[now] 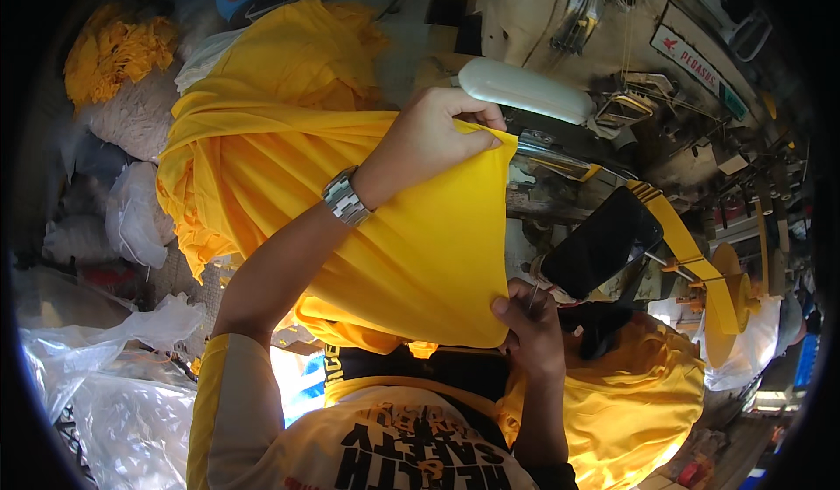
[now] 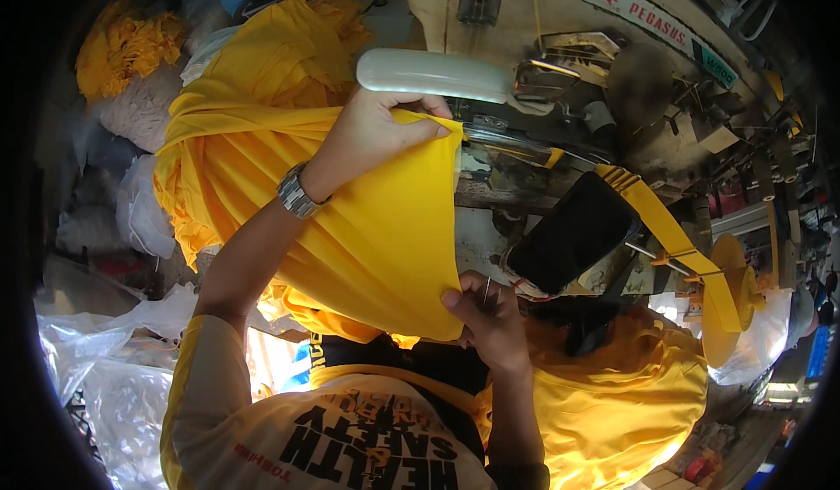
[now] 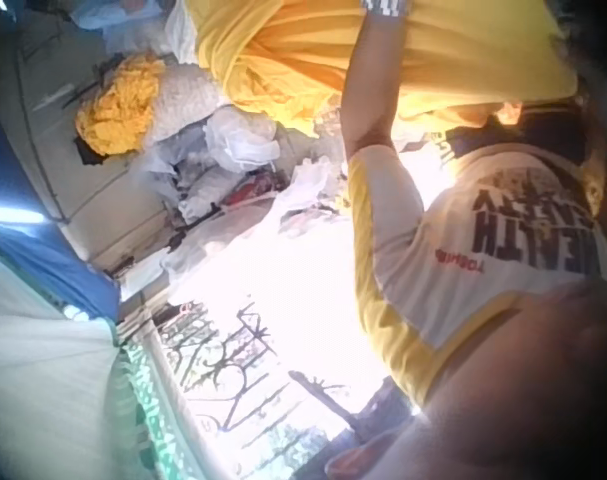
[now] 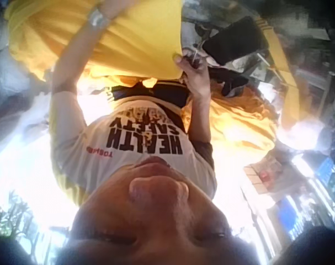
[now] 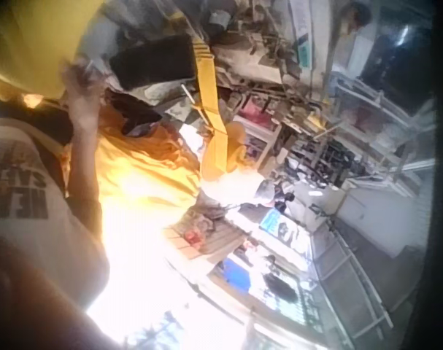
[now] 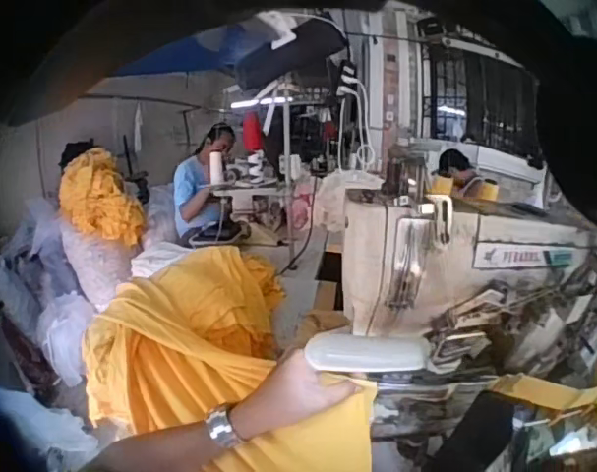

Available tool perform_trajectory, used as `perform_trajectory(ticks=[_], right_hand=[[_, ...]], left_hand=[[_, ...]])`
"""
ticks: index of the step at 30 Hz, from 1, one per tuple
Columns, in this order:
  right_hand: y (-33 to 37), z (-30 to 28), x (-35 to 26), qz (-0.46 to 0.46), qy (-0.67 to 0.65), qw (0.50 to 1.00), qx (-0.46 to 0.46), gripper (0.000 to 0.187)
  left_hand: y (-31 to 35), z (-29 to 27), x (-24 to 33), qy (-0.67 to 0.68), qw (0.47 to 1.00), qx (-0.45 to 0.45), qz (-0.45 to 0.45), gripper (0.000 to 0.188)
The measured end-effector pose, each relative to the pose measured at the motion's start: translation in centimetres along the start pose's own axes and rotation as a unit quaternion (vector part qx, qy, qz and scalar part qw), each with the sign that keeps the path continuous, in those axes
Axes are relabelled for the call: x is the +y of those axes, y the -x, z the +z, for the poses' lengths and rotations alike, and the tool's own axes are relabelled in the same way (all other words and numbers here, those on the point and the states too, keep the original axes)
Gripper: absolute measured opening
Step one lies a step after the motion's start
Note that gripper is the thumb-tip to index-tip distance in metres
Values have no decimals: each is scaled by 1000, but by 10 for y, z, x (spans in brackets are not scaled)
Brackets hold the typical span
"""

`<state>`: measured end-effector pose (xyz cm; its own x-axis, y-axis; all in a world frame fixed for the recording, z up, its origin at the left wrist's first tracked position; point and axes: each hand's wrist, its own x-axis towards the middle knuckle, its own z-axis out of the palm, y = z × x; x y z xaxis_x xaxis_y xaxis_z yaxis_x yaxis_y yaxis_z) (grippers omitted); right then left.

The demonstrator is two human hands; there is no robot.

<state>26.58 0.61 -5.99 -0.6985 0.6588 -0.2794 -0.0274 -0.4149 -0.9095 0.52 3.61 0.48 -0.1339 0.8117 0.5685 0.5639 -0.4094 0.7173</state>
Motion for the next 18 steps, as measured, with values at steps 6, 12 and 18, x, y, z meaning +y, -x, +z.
perform_trajectory(ticks=[6, 12, 18], right_hand=[[5, -4, 10, 38, 15, 998, -40, 16], [1, -8, 15, 30, -8, 998, -48, 14], [5, -16, 11, 5, -9, 998, -69, 13]], left_hand=[[12, 6, 10, -95, 995, 1, -11, 8], [21, 7, 15, -345, 928, -25, 137, 24], [41, 22, 43, -500, 857, -67, 104, 45]])
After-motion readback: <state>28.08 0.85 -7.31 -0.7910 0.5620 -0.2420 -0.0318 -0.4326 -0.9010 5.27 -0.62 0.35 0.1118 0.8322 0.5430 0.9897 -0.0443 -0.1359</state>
